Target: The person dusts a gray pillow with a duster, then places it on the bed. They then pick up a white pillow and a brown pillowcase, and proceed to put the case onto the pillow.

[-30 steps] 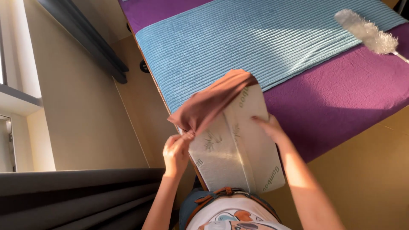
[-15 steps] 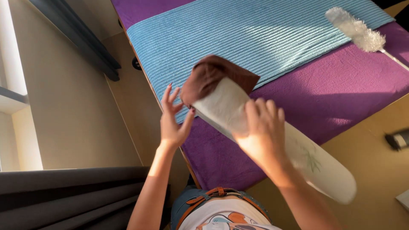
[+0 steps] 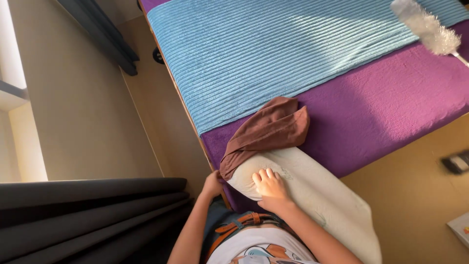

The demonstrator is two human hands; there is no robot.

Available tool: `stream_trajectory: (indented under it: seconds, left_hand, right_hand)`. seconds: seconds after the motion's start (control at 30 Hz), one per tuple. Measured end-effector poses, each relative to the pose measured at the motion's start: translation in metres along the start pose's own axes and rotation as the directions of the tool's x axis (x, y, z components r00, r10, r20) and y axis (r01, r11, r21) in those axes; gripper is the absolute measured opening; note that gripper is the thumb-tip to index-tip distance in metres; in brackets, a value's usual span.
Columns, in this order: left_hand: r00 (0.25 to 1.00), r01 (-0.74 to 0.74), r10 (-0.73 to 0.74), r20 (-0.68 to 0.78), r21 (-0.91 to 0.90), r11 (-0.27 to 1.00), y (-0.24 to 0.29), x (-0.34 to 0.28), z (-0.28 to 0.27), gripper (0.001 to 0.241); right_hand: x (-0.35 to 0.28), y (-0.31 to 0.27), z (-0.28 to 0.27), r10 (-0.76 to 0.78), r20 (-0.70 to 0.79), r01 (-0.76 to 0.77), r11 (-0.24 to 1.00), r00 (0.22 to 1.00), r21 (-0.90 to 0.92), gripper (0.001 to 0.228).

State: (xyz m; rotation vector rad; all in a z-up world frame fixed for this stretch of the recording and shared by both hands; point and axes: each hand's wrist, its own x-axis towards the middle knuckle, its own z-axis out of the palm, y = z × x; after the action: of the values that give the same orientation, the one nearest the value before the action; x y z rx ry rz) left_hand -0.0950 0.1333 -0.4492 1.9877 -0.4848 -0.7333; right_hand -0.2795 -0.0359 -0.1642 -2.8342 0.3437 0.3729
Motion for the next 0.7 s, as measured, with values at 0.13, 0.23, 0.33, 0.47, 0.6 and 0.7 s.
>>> stream_trajectory:
  seconds: [0.13,0.23,0.33,0.47,0.6,0.7]
  left_hand:
    - [0.932,0.287,-0.361,-0.034,-0.541,0.791,0.042,0.058,-0.041,0.053]
    - [0.984,-0.104,0.034,-0.177,-0.402,0.91,0.158,0.076,-0.051,0.031]
    - [0.884,-0.445,0.461,-0.075,0.164,0.88,0.261,0.053,-0.026,0.035]
    - [0.86,-0.495,0.506,0.066,0.346,0.797,0.256,0.047,0.029,0.054]
    - [0.89,-0.394,0.445,-0.104,0.319,0.862,0.246,0.057,0.043,0.029]
    - [0.851,-0.341,0.268,-0.452,-0.087,0.936,0.257,0.055,-0.006,0.015]
  right_hand:
    - [-0.005,0.003,0.024,-0.192,0.013,0.192,0.981,0.981,0.005,0.07]
    - [-0.002,0.006,0.054,-0.199,0.0,0.198,0.98,0.98,0.018,0.062]
    - [-0.001,0.005,0.053,-0.216,0.058,0.214,0.976,0.975,0.031,0.055]
    - [-0.004,0.003,0.052,-0.217,0.06,0.212,0.974,0.974,0.076,0.054]
    - [-0.009,0.007,0.062,-0.184,-0.038,0.187,0.973,0.982,0.135,0.053]
    - [-0.011,0.005,0.066,-0.157,-0.061,0.163,0.978,0.986,0.127,0.053]
